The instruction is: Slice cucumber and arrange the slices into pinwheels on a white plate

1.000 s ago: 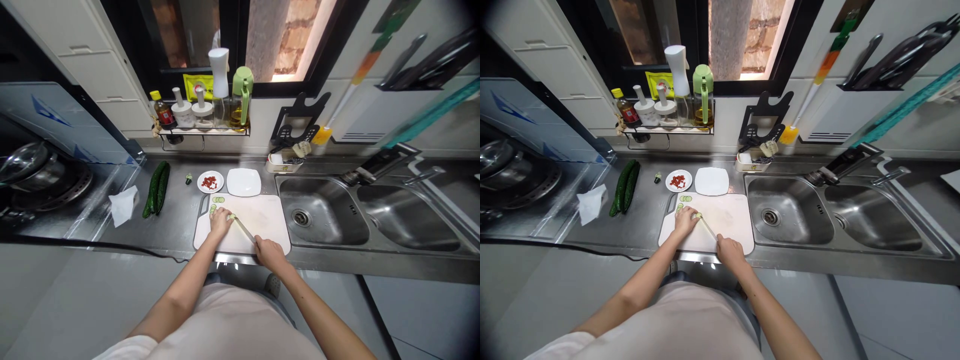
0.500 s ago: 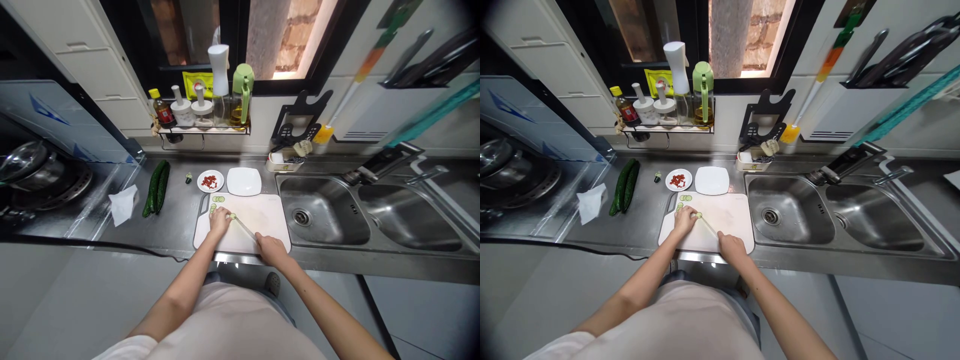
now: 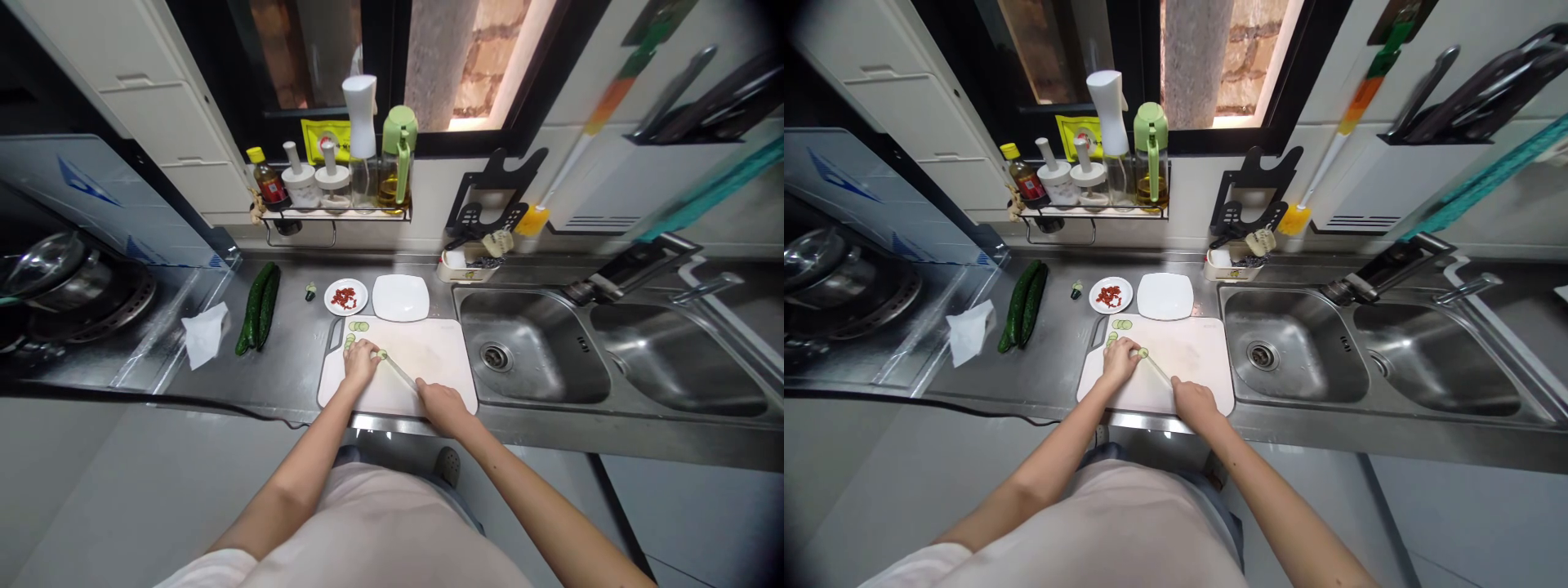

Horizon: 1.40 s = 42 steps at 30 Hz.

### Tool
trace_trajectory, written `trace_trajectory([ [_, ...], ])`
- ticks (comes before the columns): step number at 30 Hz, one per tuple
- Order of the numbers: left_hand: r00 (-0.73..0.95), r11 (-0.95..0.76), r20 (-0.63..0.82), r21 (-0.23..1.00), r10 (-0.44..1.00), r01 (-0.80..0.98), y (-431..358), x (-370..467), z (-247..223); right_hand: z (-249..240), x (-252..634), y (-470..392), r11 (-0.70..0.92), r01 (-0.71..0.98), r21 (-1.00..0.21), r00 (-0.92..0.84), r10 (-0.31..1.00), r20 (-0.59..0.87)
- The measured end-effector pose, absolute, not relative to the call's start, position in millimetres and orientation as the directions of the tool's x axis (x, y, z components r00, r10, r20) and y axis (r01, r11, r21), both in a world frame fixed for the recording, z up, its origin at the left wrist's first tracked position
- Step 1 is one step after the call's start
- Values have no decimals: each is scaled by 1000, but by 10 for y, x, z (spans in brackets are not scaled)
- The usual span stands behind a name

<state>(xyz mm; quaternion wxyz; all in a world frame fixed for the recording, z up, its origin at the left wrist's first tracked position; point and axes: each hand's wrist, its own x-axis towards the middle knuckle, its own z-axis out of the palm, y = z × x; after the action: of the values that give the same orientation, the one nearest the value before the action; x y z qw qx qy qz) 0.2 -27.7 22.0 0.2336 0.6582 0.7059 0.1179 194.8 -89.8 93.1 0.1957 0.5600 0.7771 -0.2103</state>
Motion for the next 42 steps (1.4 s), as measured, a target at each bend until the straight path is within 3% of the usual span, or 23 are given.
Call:
trace_trajectory([
  [42,-55,132,-171,481,984,867,-270,17,185,888,1890,-758,286,954,-90,-285,776,-563],
])
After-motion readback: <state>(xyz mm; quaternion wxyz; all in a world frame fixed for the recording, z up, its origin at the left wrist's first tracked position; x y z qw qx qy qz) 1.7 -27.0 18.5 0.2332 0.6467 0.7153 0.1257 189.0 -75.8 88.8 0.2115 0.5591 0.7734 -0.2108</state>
